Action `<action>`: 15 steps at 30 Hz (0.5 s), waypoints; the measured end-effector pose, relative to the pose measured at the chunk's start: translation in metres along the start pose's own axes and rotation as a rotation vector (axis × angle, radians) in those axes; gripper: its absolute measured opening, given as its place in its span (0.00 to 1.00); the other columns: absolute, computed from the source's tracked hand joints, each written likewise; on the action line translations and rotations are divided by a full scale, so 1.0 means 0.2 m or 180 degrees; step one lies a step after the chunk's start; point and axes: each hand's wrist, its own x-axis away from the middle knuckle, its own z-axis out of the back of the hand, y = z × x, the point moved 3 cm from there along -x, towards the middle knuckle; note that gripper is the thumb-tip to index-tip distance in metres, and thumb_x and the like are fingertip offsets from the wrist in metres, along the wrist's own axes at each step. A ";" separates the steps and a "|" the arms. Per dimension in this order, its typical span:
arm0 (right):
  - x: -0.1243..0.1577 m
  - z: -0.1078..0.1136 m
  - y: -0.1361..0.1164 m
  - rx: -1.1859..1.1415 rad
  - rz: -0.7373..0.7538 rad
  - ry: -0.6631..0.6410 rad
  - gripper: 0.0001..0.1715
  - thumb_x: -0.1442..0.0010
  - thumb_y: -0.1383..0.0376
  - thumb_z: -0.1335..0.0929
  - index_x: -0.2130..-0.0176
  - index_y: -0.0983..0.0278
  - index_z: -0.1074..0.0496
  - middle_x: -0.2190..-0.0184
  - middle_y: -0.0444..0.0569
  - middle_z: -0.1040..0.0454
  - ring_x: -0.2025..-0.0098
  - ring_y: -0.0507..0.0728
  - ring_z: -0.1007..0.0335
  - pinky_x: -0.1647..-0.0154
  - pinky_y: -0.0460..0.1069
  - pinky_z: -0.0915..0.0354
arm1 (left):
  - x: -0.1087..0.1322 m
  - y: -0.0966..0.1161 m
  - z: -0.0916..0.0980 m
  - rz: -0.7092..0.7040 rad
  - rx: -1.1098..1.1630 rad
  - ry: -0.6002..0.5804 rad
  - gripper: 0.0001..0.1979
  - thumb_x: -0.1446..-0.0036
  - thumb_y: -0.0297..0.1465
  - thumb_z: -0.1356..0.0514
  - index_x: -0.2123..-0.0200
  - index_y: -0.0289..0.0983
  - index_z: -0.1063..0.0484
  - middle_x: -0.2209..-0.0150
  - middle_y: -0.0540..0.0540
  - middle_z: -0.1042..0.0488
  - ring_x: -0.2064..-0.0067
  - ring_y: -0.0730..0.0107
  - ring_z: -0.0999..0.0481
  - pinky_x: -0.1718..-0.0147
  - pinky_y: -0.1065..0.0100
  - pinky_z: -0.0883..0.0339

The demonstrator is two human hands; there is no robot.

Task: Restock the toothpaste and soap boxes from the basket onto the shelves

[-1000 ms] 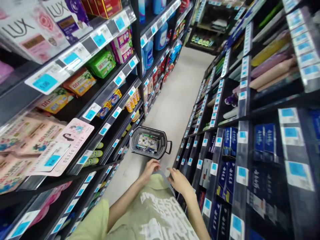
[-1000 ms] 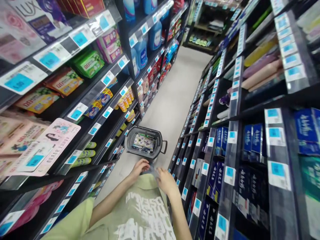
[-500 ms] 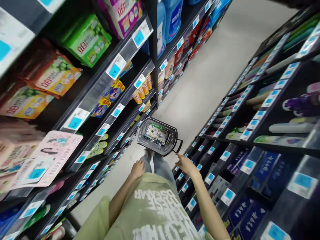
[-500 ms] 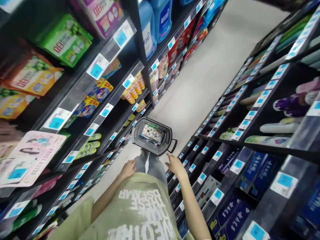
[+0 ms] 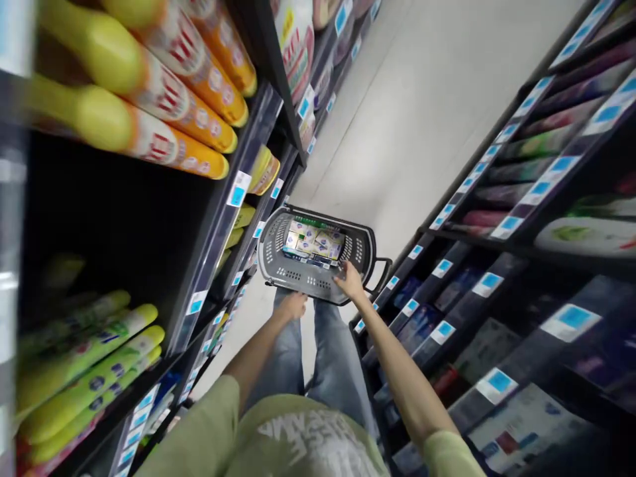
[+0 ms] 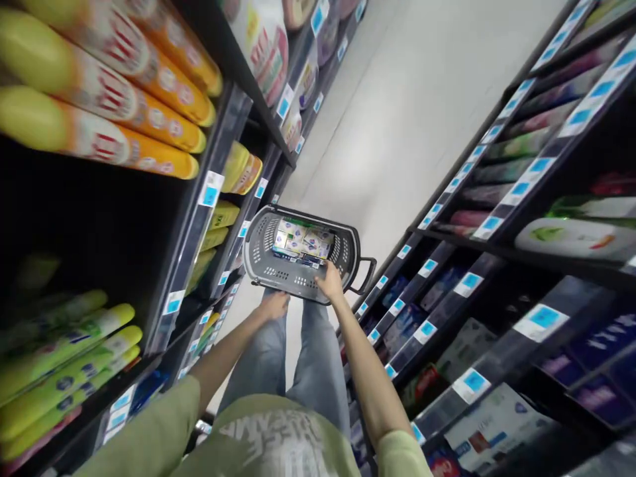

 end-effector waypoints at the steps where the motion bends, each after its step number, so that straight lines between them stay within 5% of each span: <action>1: -0.05 -0.08 0.05 -0.0071 -0.0092 0.0093 0.38 0.47 0.65 0.29 0.39 0.68 0.38 0.45 0.61 0.27 0.42 0.66 0.29 0.39 0.60 0.35 | -0.14 0.00 0.08 -0.0066 0.0013 0.0115 0.09 0.37 0.31 0.37 0.54 0.35 0.25 0.51 0.43 0.23 0.50 0.61 0.23 0.47 0.53 0.28; 4: -0.16 -0.33 0.18 -0.0232 -0.0353 0.0276 0.41 0.49 0.65 0.29 0.38 0.69 0.40 0.42 0.64 0.30 0.39 0.68 0.34 0.36 0.62 0.38 | -0.56 -0.03 0.28 0.0022 0.0076 0.0632 0.16 0.37 0.24 0.42 0.46 0.35 0.29 0.47 0.40 0.24 0.44 0.61 0.26 0.42 0.61 0.33; 7: -0.23 -0.53 0.30 -0.0304 -0.0661 0.0333 0.41 0.48 0.64 0.30 0.38 0.71 0.40 0.42 0.66 0.31 0.39 0.70 0.36 0.36 0.64 0.39 | -0.87 -0.12 0.40 0.0221 0.0105 0.1035 0.20 0.36 0.27 0.44 0.41 0.35 0.35 0.43 0.37 0.29 0.41 0.57 0.28 0.41 0.59 0.34; 10: -0.29 -0.66 0.37 -0.0316 -0.0809 0.0345 0.39 0.46 0.63 0.31 0.38 0.72 0.41 0.42 0.66 0.32 0.38 0.69 0.38 0.35 0.63 0.40 | -1.06 -0.24 0.39 0.0290 0.0085 0.1249 0.24 0.39 0.30 0.40 0.41 0.35 0.36 0.41 0.34 0.32 0.39 0.51 0.31 0.40 0.55 0.35; 15: -0.50 -0.70 0.43 -0.0184 -0.0311 0.0738 0.35 0.40 0.62 0.36 0.36 0.70 0.44 0.40 0.63 0.35 0.37 0.66 0.42 0.33 0.61 0.44 | -1.27 -0.53 0.27 0.0738 0.0370 0.1855 0.29 0.42 0.34 0.37 0.40 0.32 0.40 0.39 0.28 0.35 0.35 0.42 0.35 0.38 0.47 0.37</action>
